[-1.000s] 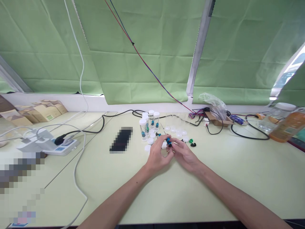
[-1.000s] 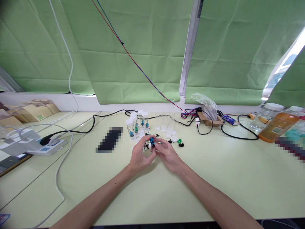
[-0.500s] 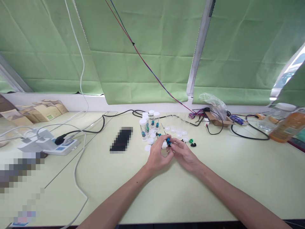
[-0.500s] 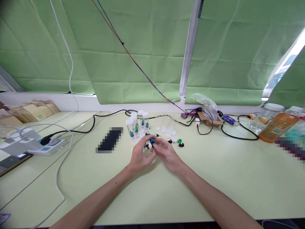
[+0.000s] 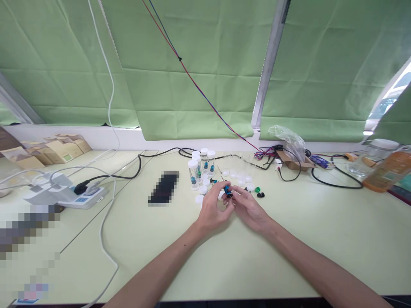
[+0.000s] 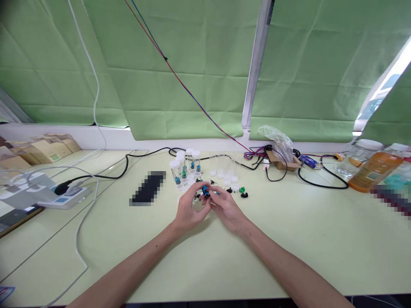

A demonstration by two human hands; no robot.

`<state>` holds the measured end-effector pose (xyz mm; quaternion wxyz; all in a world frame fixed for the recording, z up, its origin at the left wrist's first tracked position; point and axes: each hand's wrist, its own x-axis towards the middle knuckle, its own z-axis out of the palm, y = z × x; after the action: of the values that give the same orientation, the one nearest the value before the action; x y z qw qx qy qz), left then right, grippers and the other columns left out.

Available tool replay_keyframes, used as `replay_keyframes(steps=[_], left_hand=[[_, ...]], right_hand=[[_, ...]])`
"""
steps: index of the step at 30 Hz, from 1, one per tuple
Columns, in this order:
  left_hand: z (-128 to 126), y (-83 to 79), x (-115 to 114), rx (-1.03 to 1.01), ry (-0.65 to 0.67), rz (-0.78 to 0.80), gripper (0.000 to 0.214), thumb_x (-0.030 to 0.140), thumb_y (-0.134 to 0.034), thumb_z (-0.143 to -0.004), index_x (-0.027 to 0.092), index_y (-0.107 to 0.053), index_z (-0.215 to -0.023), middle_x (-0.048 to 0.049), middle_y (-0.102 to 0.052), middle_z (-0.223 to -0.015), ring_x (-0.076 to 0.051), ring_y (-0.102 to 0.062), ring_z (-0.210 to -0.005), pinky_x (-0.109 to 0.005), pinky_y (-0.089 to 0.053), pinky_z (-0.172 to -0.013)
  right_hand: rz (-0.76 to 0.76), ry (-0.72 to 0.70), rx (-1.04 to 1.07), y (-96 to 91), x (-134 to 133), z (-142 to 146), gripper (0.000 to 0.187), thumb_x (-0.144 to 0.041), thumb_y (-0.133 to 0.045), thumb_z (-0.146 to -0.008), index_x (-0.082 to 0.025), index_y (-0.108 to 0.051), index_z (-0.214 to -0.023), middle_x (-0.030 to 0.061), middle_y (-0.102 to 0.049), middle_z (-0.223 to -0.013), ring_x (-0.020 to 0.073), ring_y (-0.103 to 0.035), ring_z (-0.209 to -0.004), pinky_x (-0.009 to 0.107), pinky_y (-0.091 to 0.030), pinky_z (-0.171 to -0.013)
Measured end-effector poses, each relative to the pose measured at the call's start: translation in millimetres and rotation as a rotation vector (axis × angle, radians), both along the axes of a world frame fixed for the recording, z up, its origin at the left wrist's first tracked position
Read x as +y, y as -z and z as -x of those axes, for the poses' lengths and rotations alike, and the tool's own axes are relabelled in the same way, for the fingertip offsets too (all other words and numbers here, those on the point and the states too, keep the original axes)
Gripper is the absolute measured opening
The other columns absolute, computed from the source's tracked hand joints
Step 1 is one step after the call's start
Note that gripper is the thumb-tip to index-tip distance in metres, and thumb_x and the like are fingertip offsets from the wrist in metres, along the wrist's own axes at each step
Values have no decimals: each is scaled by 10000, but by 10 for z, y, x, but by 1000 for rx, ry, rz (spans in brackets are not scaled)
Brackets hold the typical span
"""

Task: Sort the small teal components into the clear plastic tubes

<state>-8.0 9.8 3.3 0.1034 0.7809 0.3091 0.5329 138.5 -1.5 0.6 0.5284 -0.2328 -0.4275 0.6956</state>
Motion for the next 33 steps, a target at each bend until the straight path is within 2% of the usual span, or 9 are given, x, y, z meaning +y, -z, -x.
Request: replay_keyframes(steps=[7, 18, 26, 33], left_hand=[[5, 15, 6, -2, -3, -16, 478, 86, -556, -725, 210, -514, -1184, -75, -646, -1099, -194, -628, -992, -332, -530, -842], [7, -9, 4, -10, 3, -6, 442, 100, -556, -740, 209, -527, -1168, -78, -649, -1079, -189, -636, -945, -318, -540, -793], [6, 18, 10, -3, 2, -18, 479, 87, -563, -728, 212, -514, -1188, -75, -645, -1101, -195, -631, -983, -334, -534, -837], [4, 12, 4, 5, 6, 1, 467, 86, -565, -731, 209, -525, -1180, -74, -645, -1111, -191, -624, -997, -324, -526, -848]], right_hand=[[10, 18, 8, 39, 20, -3, 278, -280, -782, -753, -234, -688, -1010, 4, -636, -886, 133, -574, -800, 278, -436, -784], [2, 4, -9, 7, 9, -1, 273, -397, -724, -803, -226, -685, -1012, 33, -670, -863, 159, -597, -823, 308, -439, -813], [3, 13, 8, 30, 19, -6, 246, -283, -760, -780, -233, -687, -1009, 4, -638, -898, 123, -567, -791, 267, -432, -776], [10, 12, 17, 46, 17, -3, 243, -332, -737, -805, -232, -683, -1020, 13, -647, -875, 133, -572, -813, 272, -433, -792]])
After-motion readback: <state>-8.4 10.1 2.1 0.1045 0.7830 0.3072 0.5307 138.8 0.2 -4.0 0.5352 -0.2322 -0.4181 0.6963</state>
